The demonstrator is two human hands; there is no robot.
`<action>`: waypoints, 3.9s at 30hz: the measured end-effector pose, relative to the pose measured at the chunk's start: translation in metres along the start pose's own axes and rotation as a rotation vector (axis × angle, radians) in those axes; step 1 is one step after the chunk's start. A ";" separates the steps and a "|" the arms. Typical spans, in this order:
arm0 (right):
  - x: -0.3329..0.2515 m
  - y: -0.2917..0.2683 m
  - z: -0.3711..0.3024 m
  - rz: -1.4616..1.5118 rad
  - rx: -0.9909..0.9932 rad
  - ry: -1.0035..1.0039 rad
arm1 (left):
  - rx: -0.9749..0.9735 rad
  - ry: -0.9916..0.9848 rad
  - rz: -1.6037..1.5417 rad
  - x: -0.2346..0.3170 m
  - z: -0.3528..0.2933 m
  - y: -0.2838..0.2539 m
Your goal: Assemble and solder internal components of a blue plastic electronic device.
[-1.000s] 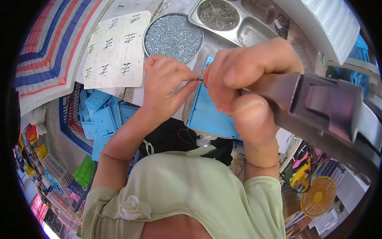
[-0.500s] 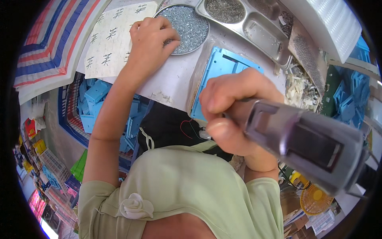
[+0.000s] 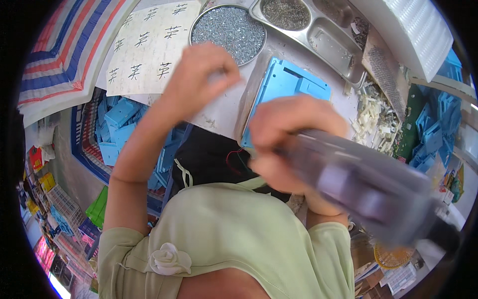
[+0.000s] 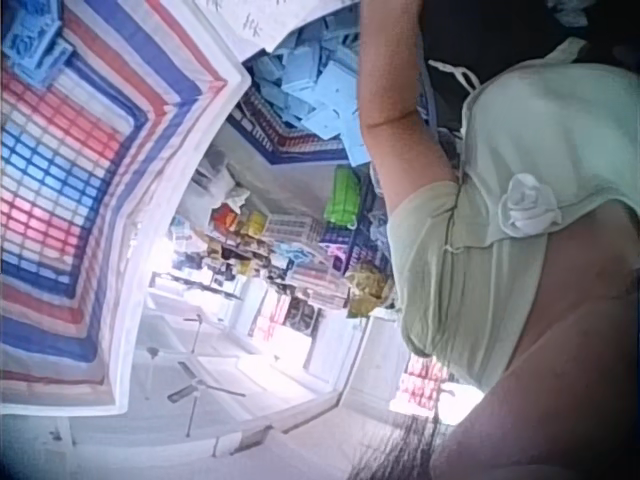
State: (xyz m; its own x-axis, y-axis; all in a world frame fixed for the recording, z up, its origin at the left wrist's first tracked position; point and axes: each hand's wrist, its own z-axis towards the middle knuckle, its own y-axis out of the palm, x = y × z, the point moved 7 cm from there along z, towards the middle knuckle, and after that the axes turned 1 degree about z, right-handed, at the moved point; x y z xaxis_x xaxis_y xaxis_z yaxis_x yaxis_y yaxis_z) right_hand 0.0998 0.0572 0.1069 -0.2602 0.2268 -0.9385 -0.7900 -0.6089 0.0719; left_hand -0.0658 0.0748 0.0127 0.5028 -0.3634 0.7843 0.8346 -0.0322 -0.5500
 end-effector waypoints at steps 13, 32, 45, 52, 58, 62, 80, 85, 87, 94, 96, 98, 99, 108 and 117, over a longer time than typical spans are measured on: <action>-0.031 -0.010 -0.005 0.221 -0.040 -0.146 | 0.083 0.243 0.066 0.071 -0.050 0.025; 0.001 0.036 -0.031 0.086 -0.178 -0.144 | 0.199 0.117 0.068 0.050 -0.047 0.003; -0.035 -0.132 -0.081 0.000 0.347 -0.238 | -0.117 0.324 0.172 0.094 -0.002 0.089; -0.010 -0.122 -0.058 -0.035 0.367 -0.300 | -0.148 0.301 0.220 0.100 0.000 0.090; -0.039 -0.121 -0.072 0.102 0.333 -0.302 | -0.148 0.290 0.212 0.097 -0.002 0.090; -0.034 -0.121 -0.060 0.043 0.398 -0.286 | -0.152 0.300 0.226 0.099 -0.001 0.090; -0.060 -0.097 -0.075 0.031 0.329 -0.209 | -0.023 0.367 0.470 0.085 0.047 0.070; -0.095 -0.131 -0.088 0.039 0.256 -0.332 | 0.357 0.141 0.202 0.068 -0.044 -0.049; -0.092 -0.136 -0.089 0.088 0.224 -0.286 | 0.691 -0.164 -0.001 0.015 -0.145 -0.095; -0.069 -0.137 -0.059 0.100 0.254 -0.240 | 1.446 -1.464 -0.134 -0.131 -0.503 -0.126; -0.065 -0.133 -0.046 0.081 0.287 -0.235 | 1.516 -1.483 -0.198 -0.135 -0.510 -0.131; -0.058 -0.128 -0.031 0.080 0.277 -0.215 | 1.238 -1.394 0.161 -0.136 -0.489 -0.142; -0.056 -0.129 -0.029 0.070 0.294 -0.195 | 0.901 -1.263 0.524 -0.139 -0.458 -0.143; -0.063 -0.159 -0.054 -0.279 0.614 -0.055 | 0.605 -0.096 0.496 -0.091 0.071 -0.207; -0.080 -0.192 -0.093 -0.315 0.704 0.008 | 0.587 -0.847 1.133 -0.292 0.257 -0.290</action>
State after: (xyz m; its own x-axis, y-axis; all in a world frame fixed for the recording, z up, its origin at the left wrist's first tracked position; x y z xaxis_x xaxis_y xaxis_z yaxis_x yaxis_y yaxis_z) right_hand 0.3236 0.0855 0.1372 0.0374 0.3018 -0.9526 -0.9937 0.1116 -0.0037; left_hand -0.3966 0.4291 0.0168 0.7235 0.6851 0.0841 -0.1980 0.3227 -0.9256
